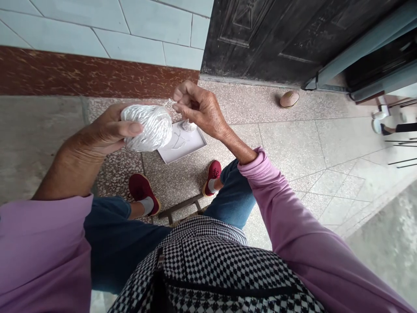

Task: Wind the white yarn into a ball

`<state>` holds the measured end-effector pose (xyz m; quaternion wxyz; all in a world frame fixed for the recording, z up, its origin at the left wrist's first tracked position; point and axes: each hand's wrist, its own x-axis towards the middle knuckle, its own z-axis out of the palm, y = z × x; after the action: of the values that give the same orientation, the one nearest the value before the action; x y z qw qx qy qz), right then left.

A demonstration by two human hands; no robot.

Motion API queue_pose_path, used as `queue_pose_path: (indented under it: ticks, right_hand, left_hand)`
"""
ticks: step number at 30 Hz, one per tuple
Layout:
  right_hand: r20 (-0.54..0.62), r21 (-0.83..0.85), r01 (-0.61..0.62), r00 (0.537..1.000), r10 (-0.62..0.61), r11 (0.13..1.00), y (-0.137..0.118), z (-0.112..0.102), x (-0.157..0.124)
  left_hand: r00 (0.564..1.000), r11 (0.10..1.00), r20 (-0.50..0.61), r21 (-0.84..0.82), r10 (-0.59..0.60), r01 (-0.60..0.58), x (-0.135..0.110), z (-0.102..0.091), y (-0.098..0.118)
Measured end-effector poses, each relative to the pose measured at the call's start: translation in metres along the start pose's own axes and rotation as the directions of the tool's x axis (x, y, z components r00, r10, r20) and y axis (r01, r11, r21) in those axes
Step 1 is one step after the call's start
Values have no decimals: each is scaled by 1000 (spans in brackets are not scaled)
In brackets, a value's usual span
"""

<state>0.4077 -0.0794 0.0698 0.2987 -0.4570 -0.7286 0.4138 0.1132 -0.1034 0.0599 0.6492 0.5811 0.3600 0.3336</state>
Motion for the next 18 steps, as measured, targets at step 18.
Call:
queue_pose_path:
  ticks: [18]
  right_hand:
    - [108,179,-192,979,175,965,3,8,7]
  left_hand:
    - [916,423,-59,898,397,-125,-4,7,-16]
